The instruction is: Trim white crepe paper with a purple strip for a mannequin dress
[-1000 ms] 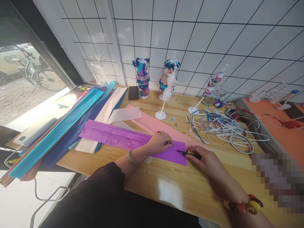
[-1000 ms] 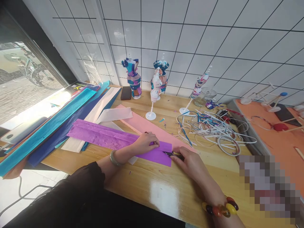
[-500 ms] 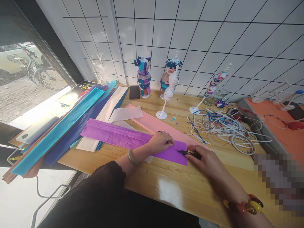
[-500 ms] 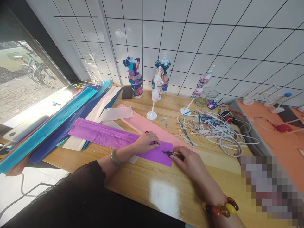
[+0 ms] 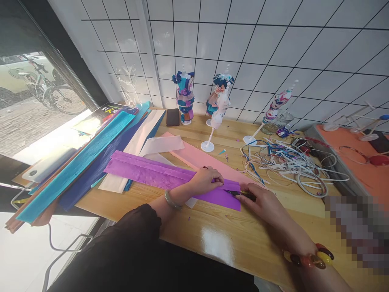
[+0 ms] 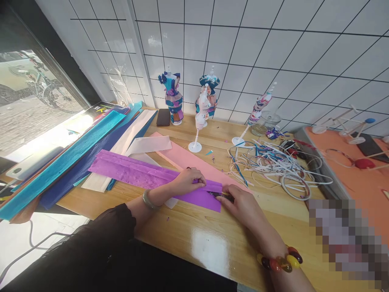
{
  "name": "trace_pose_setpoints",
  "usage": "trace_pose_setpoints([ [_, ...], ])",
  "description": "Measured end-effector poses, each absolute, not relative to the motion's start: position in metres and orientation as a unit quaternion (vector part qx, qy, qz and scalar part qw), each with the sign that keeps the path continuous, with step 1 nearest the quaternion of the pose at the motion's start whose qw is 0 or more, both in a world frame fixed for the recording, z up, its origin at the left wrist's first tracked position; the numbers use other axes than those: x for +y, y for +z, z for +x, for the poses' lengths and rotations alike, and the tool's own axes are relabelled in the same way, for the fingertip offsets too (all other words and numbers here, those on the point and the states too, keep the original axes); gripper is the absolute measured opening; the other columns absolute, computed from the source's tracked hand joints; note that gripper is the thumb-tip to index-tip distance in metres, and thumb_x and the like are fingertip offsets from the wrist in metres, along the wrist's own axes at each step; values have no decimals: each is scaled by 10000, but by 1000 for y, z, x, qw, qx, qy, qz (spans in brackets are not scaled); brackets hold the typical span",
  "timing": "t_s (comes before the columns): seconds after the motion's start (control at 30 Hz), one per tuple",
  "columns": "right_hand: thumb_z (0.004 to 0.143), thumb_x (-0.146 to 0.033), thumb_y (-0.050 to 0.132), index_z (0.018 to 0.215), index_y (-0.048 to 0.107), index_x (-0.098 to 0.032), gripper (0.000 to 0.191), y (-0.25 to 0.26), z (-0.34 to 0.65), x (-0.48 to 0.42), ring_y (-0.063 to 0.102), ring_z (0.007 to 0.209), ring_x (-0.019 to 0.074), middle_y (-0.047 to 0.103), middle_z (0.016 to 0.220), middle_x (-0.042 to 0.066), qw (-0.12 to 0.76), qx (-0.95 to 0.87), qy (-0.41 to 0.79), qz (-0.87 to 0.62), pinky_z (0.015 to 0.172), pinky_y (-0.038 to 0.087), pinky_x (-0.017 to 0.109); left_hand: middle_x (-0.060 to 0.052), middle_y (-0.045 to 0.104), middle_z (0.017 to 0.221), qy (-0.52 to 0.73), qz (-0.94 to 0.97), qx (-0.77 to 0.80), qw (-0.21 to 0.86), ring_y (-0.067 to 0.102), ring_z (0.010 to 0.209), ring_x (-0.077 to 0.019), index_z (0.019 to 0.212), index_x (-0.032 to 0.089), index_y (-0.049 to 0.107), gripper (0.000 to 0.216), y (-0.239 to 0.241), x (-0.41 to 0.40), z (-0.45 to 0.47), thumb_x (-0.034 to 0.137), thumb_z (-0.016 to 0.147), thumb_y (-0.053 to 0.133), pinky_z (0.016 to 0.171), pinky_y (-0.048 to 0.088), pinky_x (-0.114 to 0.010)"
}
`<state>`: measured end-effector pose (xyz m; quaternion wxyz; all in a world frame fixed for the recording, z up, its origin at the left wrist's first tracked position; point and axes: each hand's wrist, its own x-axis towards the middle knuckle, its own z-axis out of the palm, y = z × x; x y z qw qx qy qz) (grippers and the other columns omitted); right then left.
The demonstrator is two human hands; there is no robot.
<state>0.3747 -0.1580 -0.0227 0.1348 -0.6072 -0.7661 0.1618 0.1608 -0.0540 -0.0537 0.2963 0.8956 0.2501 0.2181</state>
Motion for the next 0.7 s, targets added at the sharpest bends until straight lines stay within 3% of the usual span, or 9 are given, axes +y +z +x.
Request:
trace_pose_setpoints([
  [0.27, 840, -465, 471, 849, 610, -223, 279, -26, 377, -159, 600, 689, 189, 657, 777, 51, 135, -764, 154, -612, 649, 454, 306, 14, 650, 793, 217, 887, 267, 307, 562, 790, -130, 854, 202, 637, 107, -54, -54, 161, 240, 790, 561, 815, 397, -268],
  [0.53, 827, -445, 496, 883, 589, -220, 250, -25, 375, -160, 591, 709, 183, 644, 810, 51, 135, -766, 162, -607, 635, 439, 291, 23, 629, 785, 221, 876, 278, 326, 549, 751, -117, 951, 199, 612, 199, -50, -55, 161, 224, 753, 596, 777, 411, -249],
  [0.7, 823, -459, 503, 750, 512, -208, 262, -23, 369, -157, 542, 628, 155, 596, 728, 33, 143, -767, 142, -609, 565, 398, 265, 21, 630, 798, 225, 865, 293, 340, 558, 778, -120, 971, 205, 612, 223, -51, -55, 161, 220, 749, 600, 780, 417, -245],
])
